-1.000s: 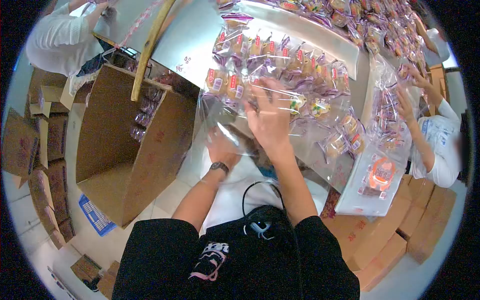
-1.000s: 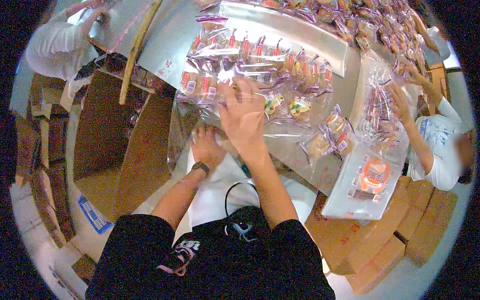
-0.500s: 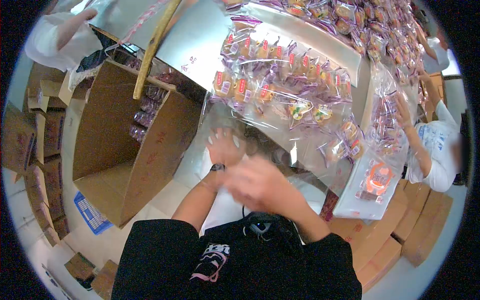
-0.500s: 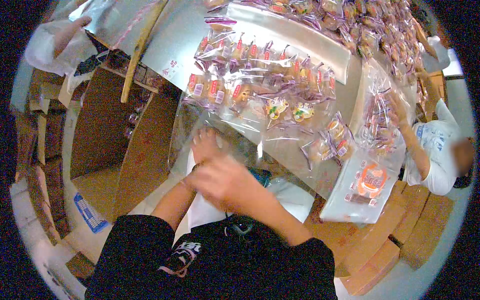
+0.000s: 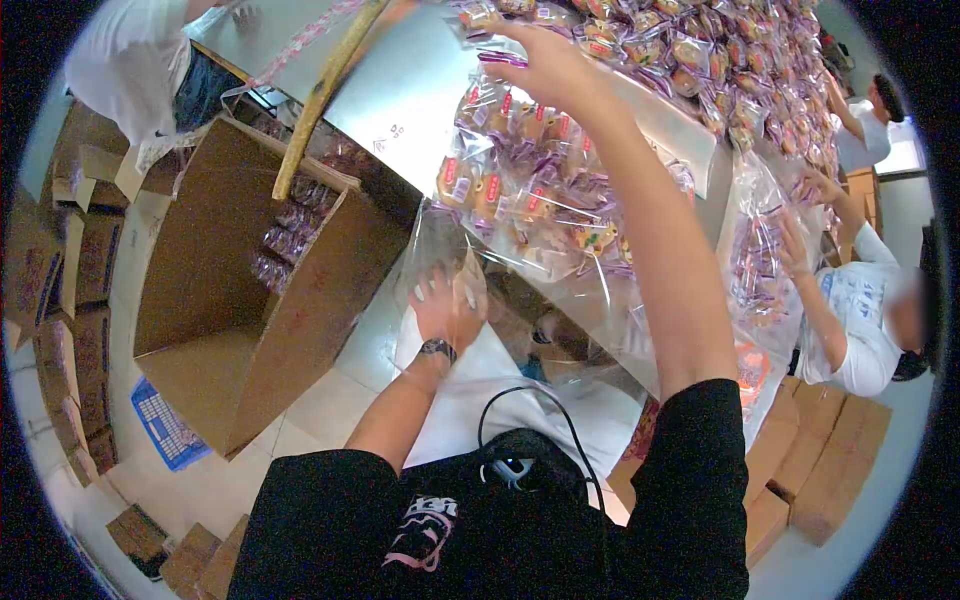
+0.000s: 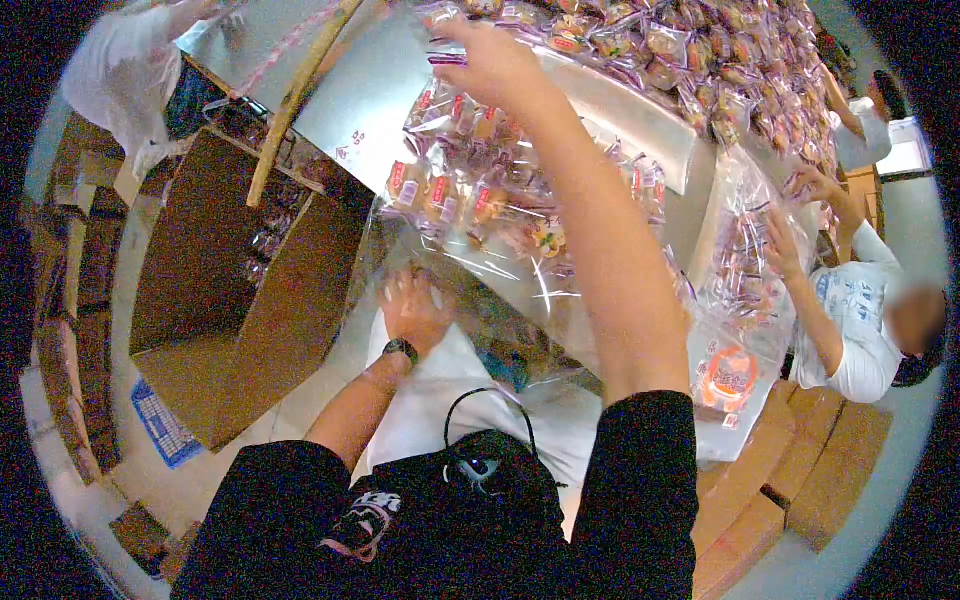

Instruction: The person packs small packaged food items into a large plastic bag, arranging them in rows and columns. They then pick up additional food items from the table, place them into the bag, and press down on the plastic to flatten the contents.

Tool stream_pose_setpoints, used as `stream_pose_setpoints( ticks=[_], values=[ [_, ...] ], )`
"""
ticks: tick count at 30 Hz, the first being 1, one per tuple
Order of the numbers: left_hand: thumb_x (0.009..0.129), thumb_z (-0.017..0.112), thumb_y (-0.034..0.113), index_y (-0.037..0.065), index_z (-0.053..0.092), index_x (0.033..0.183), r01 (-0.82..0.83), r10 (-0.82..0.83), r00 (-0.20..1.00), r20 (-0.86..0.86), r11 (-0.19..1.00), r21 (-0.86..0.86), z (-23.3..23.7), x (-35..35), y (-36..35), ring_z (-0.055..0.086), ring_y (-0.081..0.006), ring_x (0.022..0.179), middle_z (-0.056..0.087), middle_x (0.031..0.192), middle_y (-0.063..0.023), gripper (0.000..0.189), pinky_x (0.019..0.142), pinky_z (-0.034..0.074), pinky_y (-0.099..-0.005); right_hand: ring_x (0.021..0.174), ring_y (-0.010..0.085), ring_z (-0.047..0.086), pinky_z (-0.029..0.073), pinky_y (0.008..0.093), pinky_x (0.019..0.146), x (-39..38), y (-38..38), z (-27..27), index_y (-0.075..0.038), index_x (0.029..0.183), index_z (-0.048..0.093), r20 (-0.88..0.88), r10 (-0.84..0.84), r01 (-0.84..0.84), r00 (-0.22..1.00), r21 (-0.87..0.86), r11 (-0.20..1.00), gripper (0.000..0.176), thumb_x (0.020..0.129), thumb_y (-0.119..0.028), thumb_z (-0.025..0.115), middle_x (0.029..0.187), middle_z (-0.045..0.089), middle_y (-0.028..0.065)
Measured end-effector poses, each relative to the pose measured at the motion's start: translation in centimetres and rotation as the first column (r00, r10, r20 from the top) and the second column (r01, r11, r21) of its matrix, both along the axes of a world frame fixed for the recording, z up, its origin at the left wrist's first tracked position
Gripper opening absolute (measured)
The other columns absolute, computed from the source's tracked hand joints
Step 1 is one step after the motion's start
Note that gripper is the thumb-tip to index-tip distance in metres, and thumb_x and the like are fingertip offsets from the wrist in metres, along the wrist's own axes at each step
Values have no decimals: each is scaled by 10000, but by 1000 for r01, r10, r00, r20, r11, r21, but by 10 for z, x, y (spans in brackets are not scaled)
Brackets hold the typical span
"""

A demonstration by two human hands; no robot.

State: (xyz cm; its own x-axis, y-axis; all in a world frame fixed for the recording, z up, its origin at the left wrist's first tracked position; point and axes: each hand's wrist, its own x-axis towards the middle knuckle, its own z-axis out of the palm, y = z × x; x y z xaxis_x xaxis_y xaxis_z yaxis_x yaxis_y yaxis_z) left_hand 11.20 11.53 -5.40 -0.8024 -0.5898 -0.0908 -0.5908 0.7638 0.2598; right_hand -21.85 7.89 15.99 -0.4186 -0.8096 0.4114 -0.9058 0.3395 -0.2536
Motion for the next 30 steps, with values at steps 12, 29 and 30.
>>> stream_pose_setpoints(
  ticks=[12,29,30],
  values=[
    [881,615,475,75,610,1376,51,-62,995,-80,991,-122,-3,-1,3,503,-425,1286,547,1416,-170,637,983,411,-667,1215,319,652,518,445,1004,-7,13,1,-156,1379,632,136,10,-23,991,96,995,599,892,-483,754,1323,674,177],
    [860,682,419,161,675,1259,-20,28,998,-58,992,124,15,0,1,453,-422,1374,574,1359,-153,476,1080,352,-676,1020,217,673,549,334,853,42,92,79,-6,1249,656,436,106,141,894,-498,856,399,883,-131,752,1154,679,131],
    [859,684,414,156,674,1257,-32,42,996,-75,991,130,16,1,0,460,-423,1365,581,1336,-148,474,1073,359,-673,1185,231,655,554,331,936,64,136,84,-19,1372,622,78,-75,97,994,-333,938,579,842,-153,812,1354,621,137]
  ],
)
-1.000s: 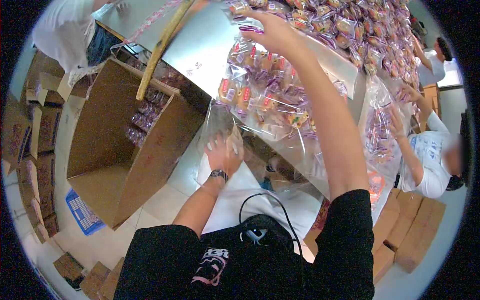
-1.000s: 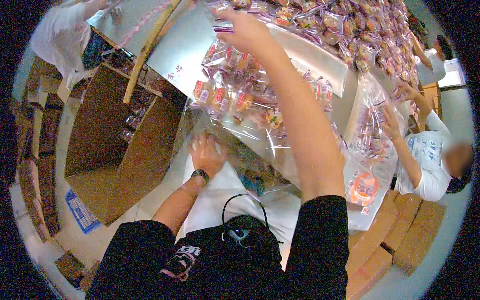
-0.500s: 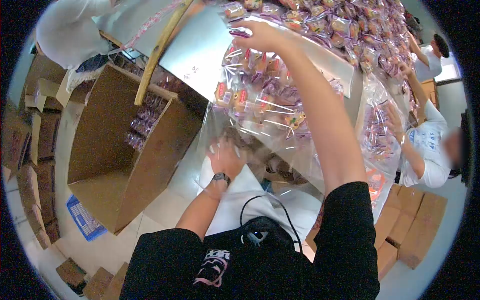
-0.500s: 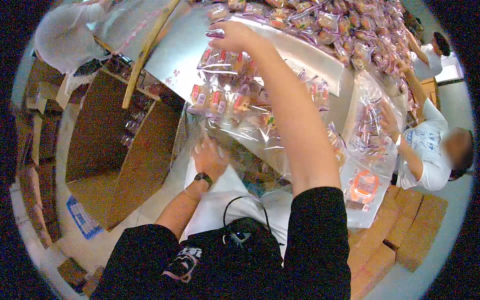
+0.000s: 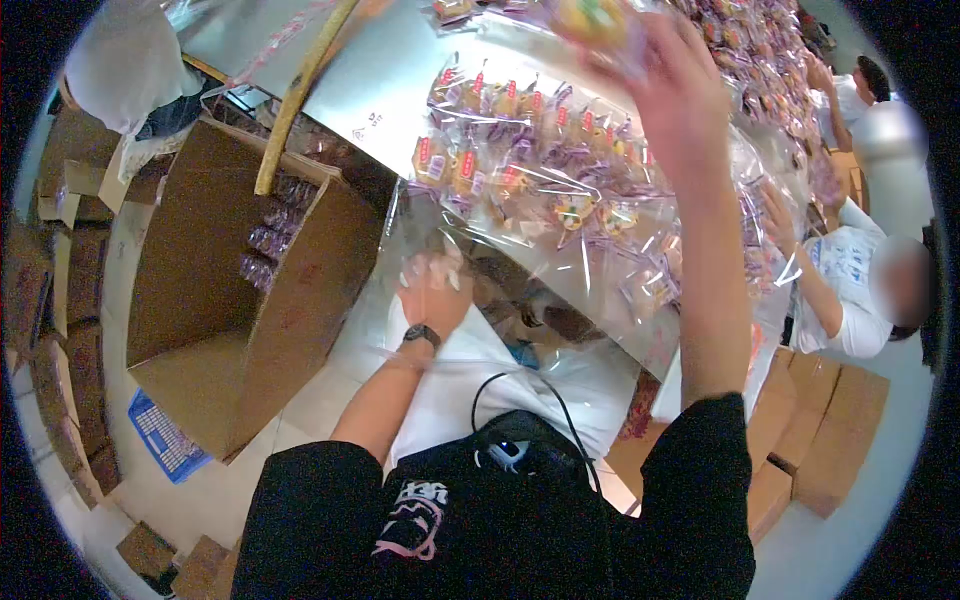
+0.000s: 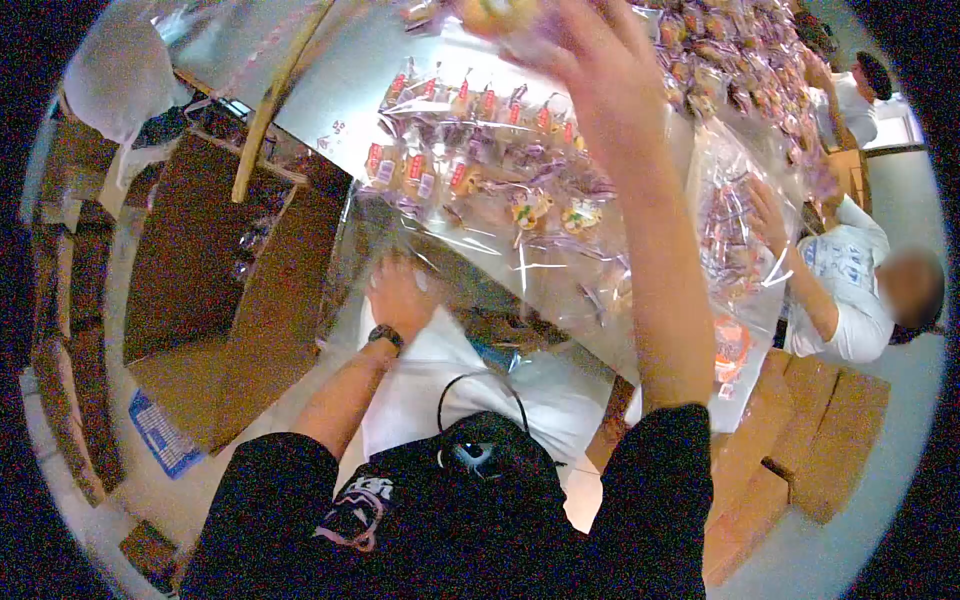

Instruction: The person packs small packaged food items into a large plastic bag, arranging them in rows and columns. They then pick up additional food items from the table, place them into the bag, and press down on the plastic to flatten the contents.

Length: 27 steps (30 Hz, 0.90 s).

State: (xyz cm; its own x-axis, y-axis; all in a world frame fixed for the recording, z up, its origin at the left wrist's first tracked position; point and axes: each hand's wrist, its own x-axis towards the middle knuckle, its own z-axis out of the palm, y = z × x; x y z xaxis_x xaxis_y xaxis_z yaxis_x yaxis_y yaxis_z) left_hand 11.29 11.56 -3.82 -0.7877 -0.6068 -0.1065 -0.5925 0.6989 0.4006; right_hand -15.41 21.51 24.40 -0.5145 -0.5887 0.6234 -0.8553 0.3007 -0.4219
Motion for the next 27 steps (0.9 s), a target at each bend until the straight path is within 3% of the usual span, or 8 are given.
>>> stream_pose_setpoints(
  ticks=[2,6,9,12,15,17,23,27],
  values=[
    [854,696,393,150,675,1249,-26,26,999,-23,1000,-16,-11,2,0,480,-424,1345,583,1327,-139,464,1071,367,-668,1269,350,604,501,519,1082,67,56,-5,-38,1461,485,735,573,81,363,-638,766,454,1077,-281,491,1410,568,184],
    [861,717,347,83,656,1268,33,-20,989,-149,996,81,-8,18,-5,558,-394,1255,621,1307,-158,489,1061,445,-516,1263,431,591,503,755,956,173,157,-68,-166,1293,566,603,781,354,-164,-702,617,368,1041,-425,498,1320,611,165],
    [950,681,268,60,650,1239,142,98,843,-529,908,394,-67,57,-45,645,-271,1055,679,1159,-89,357,909,530,-383,1229,447,607,514,735,947,246,168,-105,-46,1274,546,527,827,474,-193,-688,549,443,1004,-397,520,1264,616,227],
    [1032,585,221,86,623,1238,-85,846,497,-192,267,960,19,104,-31,594,-123,994,643,1118,-11,248,820,491,-284,1298,385,581,512,583,1062,280,175,-117,-34,1397,501,665,719,561,-204,-522,642,551,961,-352,612,1325,589,197],
    [1007,594,120,54,580,1126,-343,788,450,-421,587,733,68,160,-5,569,-144,949,592,1021,-16,137,821,480,-309,1368,361,526,467,485,1117,287,167,-140,-31,1438,459,810,581,512,75,-531,675,658,865,-163,755,1389,547,159],
    [984,602,49,23,563,1102,-117,604,596,-529,717,687,77,180,3,576,-153,927,582,1046,-49,126,812,493,-306,1373,301,511,412,419,1151,283,159,-131,-43,1471,425,892,355,439,280,-448,779,854,742,-48,871,1447,495,127],
    [1022,623,178,-16,526,1400,274,337,830,-444,447,852,150,99,43,649,-204,1056,631,1286,-134,436,892,543,-357,1349,321,516,415,417,1147,278,149,-124,-31,1474,413,659,-96,159,746,-36,987,943,697,-164,930,1469,476,166],
    [1044,622,289,9,538,1408,310,540,763,-355,176,934,158,33,52,661,-227,1078,625,1355,-132,467,895,544,-378,1331,265,523,401,368,1143,285,149,-133,-32,1512,400,767,-23,154,641,-99,983,1004,671,-84,945,1452,504,143]
  ],
)
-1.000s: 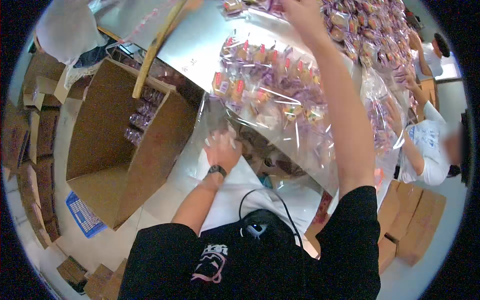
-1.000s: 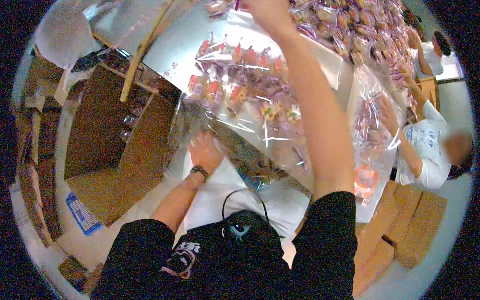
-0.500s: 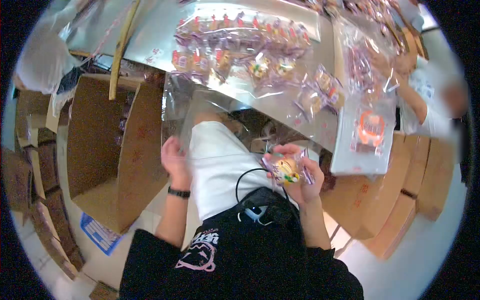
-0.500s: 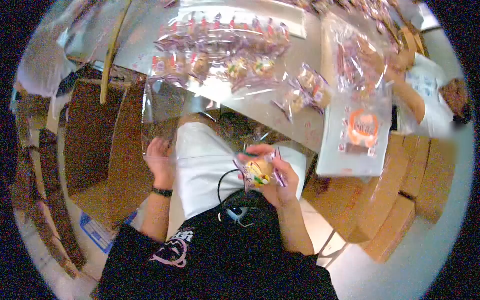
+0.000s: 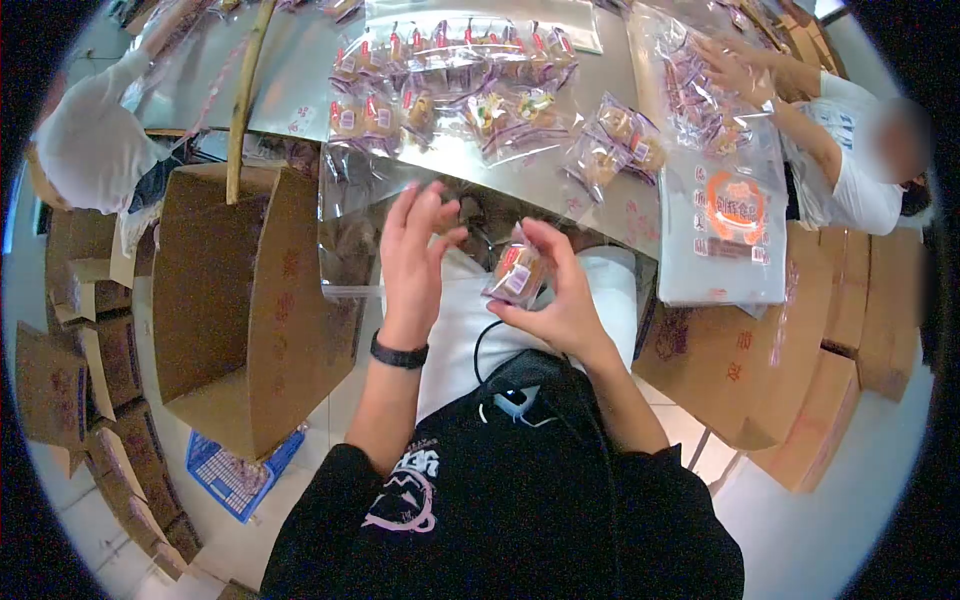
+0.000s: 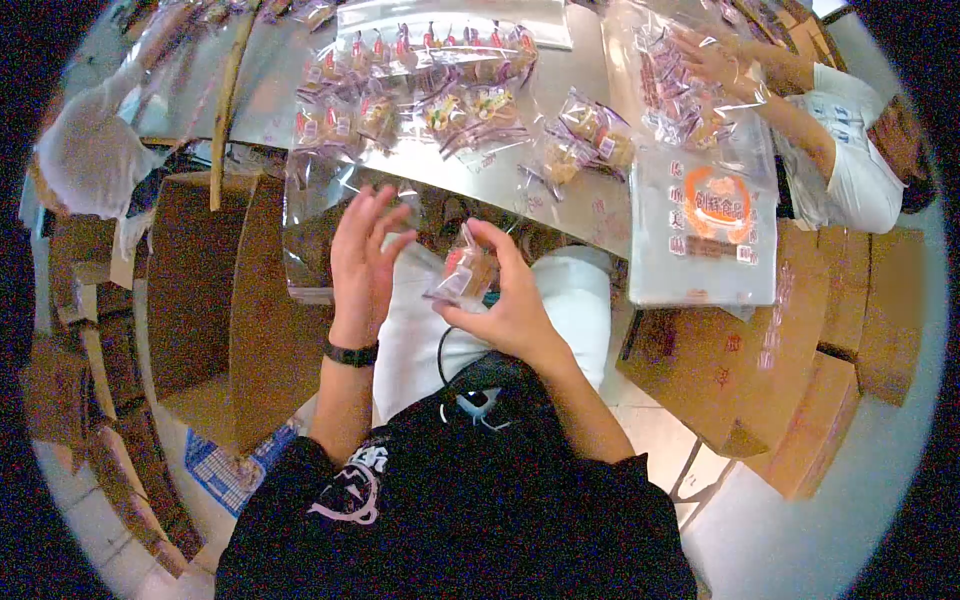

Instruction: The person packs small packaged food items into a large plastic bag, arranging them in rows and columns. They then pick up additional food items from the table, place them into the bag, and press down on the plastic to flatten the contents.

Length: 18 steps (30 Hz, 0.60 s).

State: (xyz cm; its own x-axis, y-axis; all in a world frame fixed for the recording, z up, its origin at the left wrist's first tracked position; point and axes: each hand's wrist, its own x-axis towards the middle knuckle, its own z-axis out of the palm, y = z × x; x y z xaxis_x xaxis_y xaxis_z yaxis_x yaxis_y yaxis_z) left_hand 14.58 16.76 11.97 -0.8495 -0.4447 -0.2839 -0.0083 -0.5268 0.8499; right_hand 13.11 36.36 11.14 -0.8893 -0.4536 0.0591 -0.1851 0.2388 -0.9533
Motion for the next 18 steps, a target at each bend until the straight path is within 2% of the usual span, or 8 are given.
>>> stream_pose_setpoints(
  ticks=[1,2,5,8,9,12,16,18],
  values=[
    [1047,621,307,16,565,1378,-9,11,998,-54,999,34,1,-13,-2,664,-227,1076,639,1340,-124,444,893,544,-378,1266,246,579,451,351,1092,-3,2,-8,-57,1535,383,42,50,-47,998,-58,997,967,728,-96,916,1426,534,149],
    [1049,617,306,27,589,1337,2,0,999,-53,1000,27,0,-19,-5,665,-222,1074,656,1312,-113,402,890,544,-379,1232,231,597,469,341,1064,-5,3,-16,-64,1534,386,279,75,-4,957,-248,969,932,755,-98,896,1420,539,148],
    [1050,613,300,70,674,1144,30,-29,999,-37,999,28,-1,-25,-14,672,-199,1053,719,1185,-72,256,871,545,-377,1037,189,663,537,312,913,-8,-6,-2,-97,1501,447,726,322,253,607,-561,788,749,856,-136,824,1340,582,137],
    [1048,611,249,53,706,1053,34,-20,996,-84,985,168,8,-28,-20,666,-139,998,737,1146,-72,217,823,552,-325,1127,249,619,511,356,982,-15,-27,-28,-99,1451,496,488,151,51,860,-377,925,764,809,-228,890,1241,612,120],
    [1047,609,240,53,705,1048,28,-14,995,-96,989,147,9,-30,-23,665,-139,996,736,1153,-76,210,822,552,-322,1159,278,576,490,395,1017,-17,-34,-31,-89,1411,515,236,-27,50,971,-89,995,778,775,-285,919,1198,564,121],
    [1048,597,223,54,695,1053,-17,20,993,-116,1000,26,9,-35,-29,664,-153,1011,725,1189,-88,195,830,553,-328,1180,294,533,461,428,1051,-30,-53,-1,-76,1348,538,-13,-136,137,991,55,989,757,759,-342,931,1199,511,132],
    [1048,591,202,49,690,1071,-132,99,985,-140,961,-244,21,-36,-25,665,-171,1061,700,1264,-107,184,874,545,-336,1191,376,509,423,442,1091,-57,-73,-10,-57,1341,499,-29,-95,90,995,-144,985,617,801,-123,789,1256,490,190],
    [1034,600,167,33,699,1071,-179,114,973,-202,922,-344,24,-36,-23,659,-170,1090,693,1291,-114,170,921,529,-331,1191,407,505,421,457,1077,-65,-84,-11,-43,1324,505,-110,-233,214,966,-162,963,590,773,-34,714,1239,500,217]
  ],
)
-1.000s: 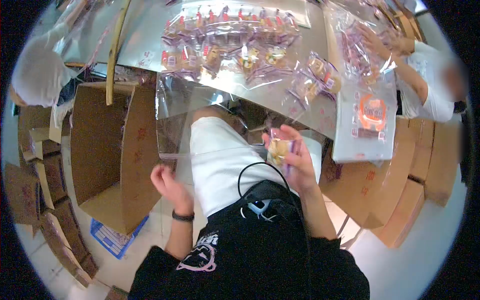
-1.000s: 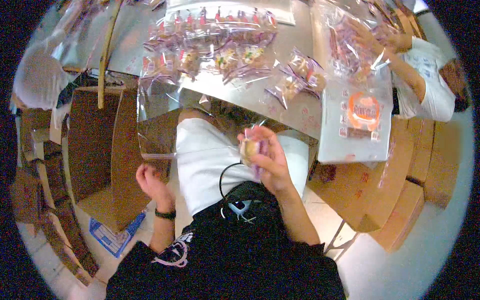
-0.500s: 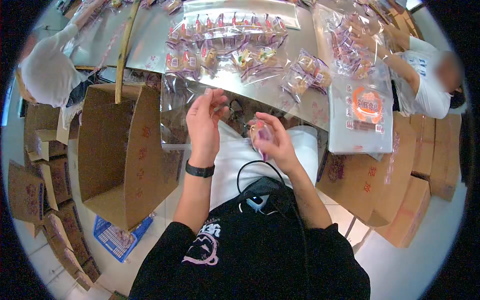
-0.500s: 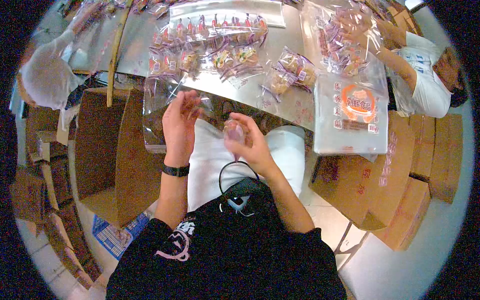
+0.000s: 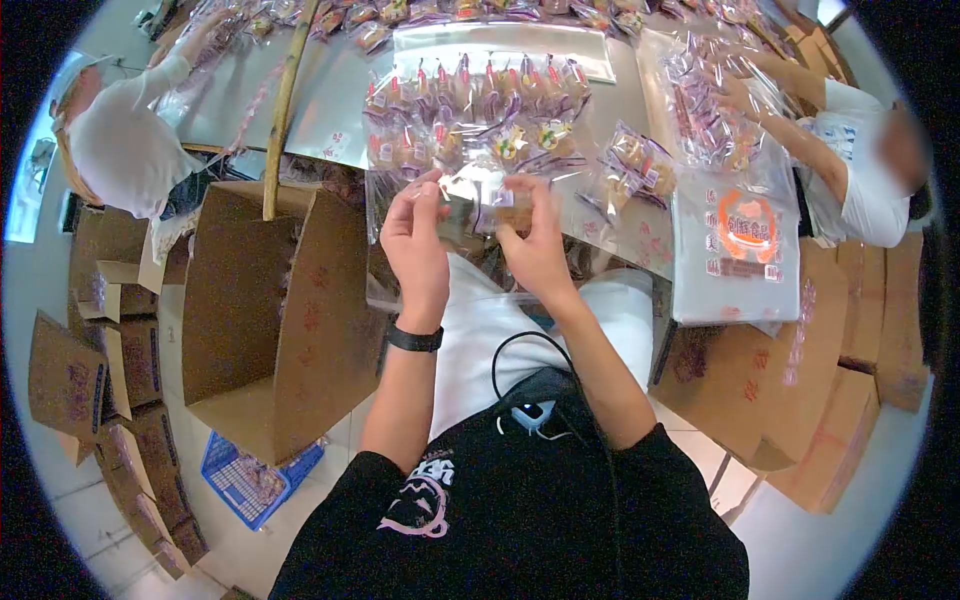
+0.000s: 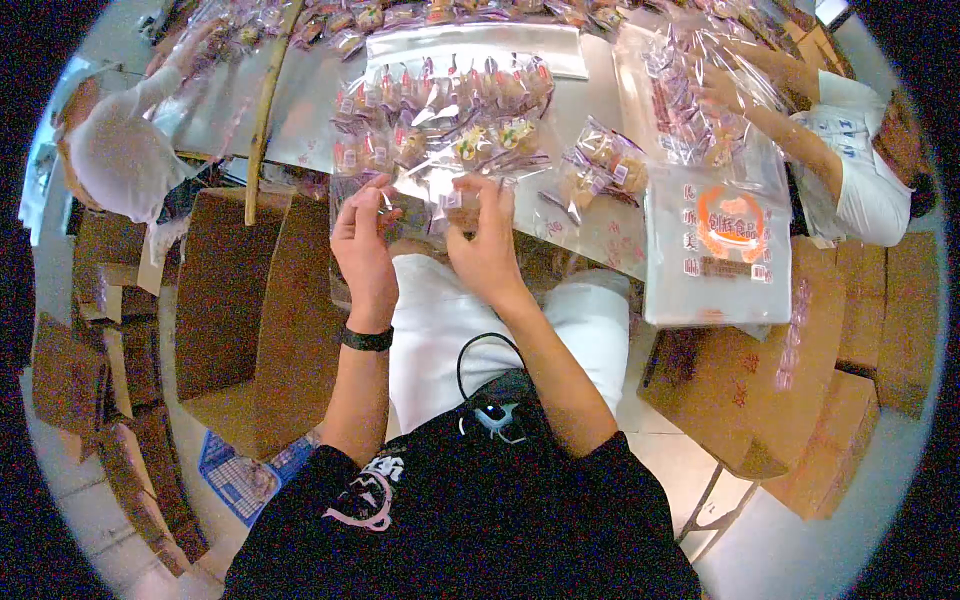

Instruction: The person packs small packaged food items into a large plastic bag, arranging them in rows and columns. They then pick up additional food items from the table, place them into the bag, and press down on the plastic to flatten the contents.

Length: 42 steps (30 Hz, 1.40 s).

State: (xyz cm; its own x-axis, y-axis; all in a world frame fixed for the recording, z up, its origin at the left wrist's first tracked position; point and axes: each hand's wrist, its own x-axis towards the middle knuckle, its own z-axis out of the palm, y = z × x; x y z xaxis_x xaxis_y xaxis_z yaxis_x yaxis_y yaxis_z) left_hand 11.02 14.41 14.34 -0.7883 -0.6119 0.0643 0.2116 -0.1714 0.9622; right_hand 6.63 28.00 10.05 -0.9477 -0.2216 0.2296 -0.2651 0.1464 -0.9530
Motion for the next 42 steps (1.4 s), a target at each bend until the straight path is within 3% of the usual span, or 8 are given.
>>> stream_pose_setpoints(
  ticks=[4,7,11,15,24,32,37,42],
  values=[
    [910,586,-20,-18,681,1210,-80,13,990,-143,875,-477,-28,-4,-3,609,-265,1230,657,1339,-147,315,1047,467,-388,1128,401,548,460,472,1004,-17,-22,1,-48,1304,556,-334,-197,249,922,121,961,545,788,-47,731,1203,521,223],
    [863,599,-14,13,651,1303,-120,124,990,-69,469,-875,-37,-11,-9,529,-382,1328,620,1377,-165,444,1132,391,-491,1076,390,574,484,473,942,-33,-36,-2,-68,1317,595,-451,-189,319,872,231,919,553,789,-54,758,1179,549,208],
    [881,717,190,98,559,1458,-78,339,940,-41,94,-993,-46,-40,-13,408,-345,1454,534,1507,-140,605,1226,250,-543,1090,357,576,443,486,953,-54,-45,-1,-121,1385,587,-602,-88,377,793,374,847,594,819,-179,759,1221,603,148],
    [867,766,343,124,579,1438,73,399,915,59,-18,-997,-50,-58,-26,410,-326,1448,569,1469,-78,640,1213,206,-616,1138,301,575,377,489,1049,-59,-34,-10,-83,1384,580,-607,79,288,791,483,827,572,843,-209,712,1293,627,103],
    [812,763,314,218,606,1412,90,397,914,81,-4,-996,-63,-68,-36,410,-300,1439,592,1402,-25,628,1187,196,-642,1184,320,558,367,517,1098,-79,-28,-14,-145,1274,695,-554,90,265,828,528,807,439,854,-260,749,1241,656,107],
    [808,780,448,269,583,1450,111,371,927,61,-117,-987,-53,-66,-19,428,-326,1439,560,1465,-53,696,1173,125,-747,1304,392,484,398,523,1100,-75,-12,-14,-64,1263,670,-480,115,220,870,587,779,455,808,-52,668,1321,595,144],
    [860,746,433,248,637,1391,68,381,924,31,-85,-994,-63,-74,-29,457,-295,1425,592,1448,-16,572,1163,112,-762,1107,368,615,479,462,1001,-76,-9,-6,-19,1180,679,-406,-122,208,906,175,962,237,971,-121,632,1164,640,177],
    [864,748,408,200,672,1336,48,313,950,17,-91,-995,-61,-68,-30,471,-261,1418,630,1404,15,521,1165,127,-740,1087,333,639,521,432,920,-75,-10,-2,-11,1135,687,-254,-255,279,933,60,959,241,977,-192,683,1193,645,180]
  ],
)
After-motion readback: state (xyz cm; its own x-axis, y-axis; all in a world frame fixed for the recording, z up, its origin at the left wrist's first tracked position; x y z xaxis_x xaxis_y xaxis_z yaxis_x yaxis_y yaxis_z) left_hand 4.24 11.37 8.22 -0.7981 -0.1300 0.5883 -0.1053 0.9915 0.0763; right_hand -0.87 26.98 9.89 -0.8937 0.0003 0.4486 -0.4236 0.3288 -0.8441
